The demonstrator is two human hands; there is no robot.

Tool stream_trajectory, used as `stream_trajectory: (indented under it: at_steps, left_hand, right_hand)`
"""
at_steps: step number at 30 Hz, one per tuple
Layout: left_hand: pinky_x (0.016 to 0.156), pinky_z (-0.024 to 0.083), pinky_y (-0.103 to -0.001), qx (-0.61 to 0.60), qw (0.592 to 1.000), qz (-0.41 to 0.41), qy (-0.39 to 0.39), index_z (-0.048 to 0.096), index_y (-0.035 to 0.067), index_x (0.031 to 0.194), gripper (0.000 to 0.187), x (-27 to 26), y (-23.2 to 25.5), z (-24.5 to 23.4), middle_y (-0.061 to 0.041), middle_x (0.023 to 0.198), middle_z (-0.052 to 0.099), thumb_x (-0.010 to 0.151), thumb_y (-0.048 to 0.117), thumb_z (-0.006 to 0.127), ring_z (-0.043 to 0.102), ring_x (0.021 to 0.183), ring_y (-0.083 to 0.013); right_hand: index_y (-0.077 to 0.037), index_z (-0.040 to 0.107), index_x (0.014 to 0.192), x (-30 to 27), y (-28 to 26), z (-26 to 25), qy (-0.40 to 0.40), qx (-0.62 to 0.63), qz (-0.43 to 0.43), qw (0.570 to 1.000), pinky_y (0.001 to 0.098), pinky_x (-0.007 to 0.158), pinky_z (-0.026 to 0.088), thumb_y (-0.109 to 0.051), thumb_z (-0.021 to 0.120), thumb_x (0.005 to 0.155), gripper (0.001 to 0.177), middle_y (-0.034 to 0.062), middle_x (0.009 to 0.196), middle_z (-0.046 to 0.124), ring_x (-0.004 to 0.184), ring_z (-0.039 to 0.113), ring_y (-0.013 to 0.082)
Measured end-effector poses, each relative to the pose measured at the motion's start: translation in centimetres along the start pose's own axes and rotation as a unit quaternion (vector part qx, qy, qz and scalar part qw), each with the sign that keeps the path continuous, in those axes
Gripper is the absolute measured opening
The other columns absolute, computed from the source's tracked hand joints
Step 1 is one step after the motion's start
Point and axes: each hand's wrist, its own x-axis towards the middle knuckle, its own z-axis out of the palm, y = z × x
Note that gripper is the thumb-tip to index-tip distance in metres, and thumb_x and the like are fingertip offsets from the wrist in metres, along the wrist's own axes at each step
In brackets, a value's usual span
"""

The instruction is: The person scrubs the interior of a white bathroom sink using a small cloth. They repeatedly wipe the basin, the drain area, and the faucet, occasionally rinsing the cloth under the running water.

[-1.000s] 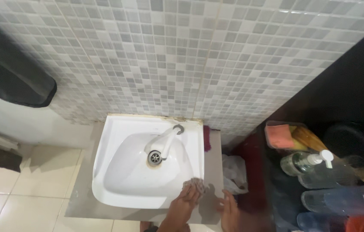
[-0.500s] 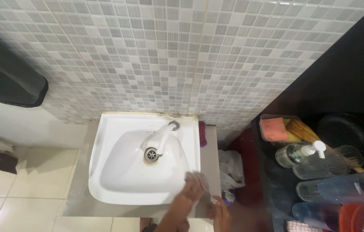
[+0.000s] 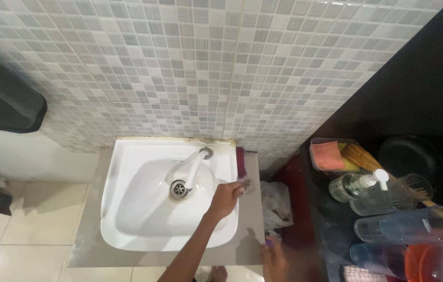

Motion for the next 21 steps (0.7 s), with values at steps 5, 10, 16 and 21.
stream_trajectory:
  at_steps: [5,10,16,21]
  left_hand:
    - [0.085,0.053,-0.032,-0.097,0.983,-0.107,-0.116,0.075,0.008,0.111,0.023,-4.1,-1.8,1.6,-0.01,0.104,0.072,0.104,0.025,0.063,0.069,0.088,-0.0214]
    - [0.078,0.055,-0.035,-0.294,0.944,-0.141,-0.044,0.076,0.0,0.109,0.024,-9.1,-4.0,3.6,-0.013,0.095,0.078,0.1,0.019,0.064,0.068,0.085,-0.0209]
    - [0.084,0.056,-0.038,-0.036,0.981,-0.078,0.172,0.077,0.006,0.104,0.019,-11.2,-6.2,-0.3,-0.011,0.103,0.079,0.092,0.018,0.068,0.072,0.094,-0.0257]
    - [0.086,0.051,-0.049,0.213,0.945,-0.021,0.249,0.076,0.007,0.095,0.014,-13.5,-9.4,-4.0,-0.014,0.101,0.074,0.082,0.013,0.072,0.062,0.101,-0.0375]
  right_hand:
    - [0.001,0.058,0.131,1.2,-10.0,0.3,0.046,-0.075,-0.234,0.968,0.0409,0.089,0.052,-0.013,0.076,0.08,0.056,0.0272,0.128,0.061,0.109,0.064,0.037]
    - [-0.005,0.065,0.12,1.6,-12.1,3.0,-0.112,-0.031,-0.083,0.99,0.0354,0.084,0.059,-0.016,0.079,0.084,0.04,0.014,0.111,0.074,0.098,0.075,0.0263]
    - [-0.006,0.074,0.107,2.9,-9.8,6.4,-0.026,-0.087,-0.222,0.971,0.0381,0.083,0.057,-0.009,0.075,0.084,0.023,0.0142,0.107,0.071,0.095,0.072,0.0318]
    - [-0.008,0.075,0.105,8.2,-13.1,9.4,-0.076,-0.091,-0.152,0.981,0.0371,0.085,0.056,-0.012,0.075,0.088,0.018,0.0125,0.111,0.062,0.096,0.068,0.0302]
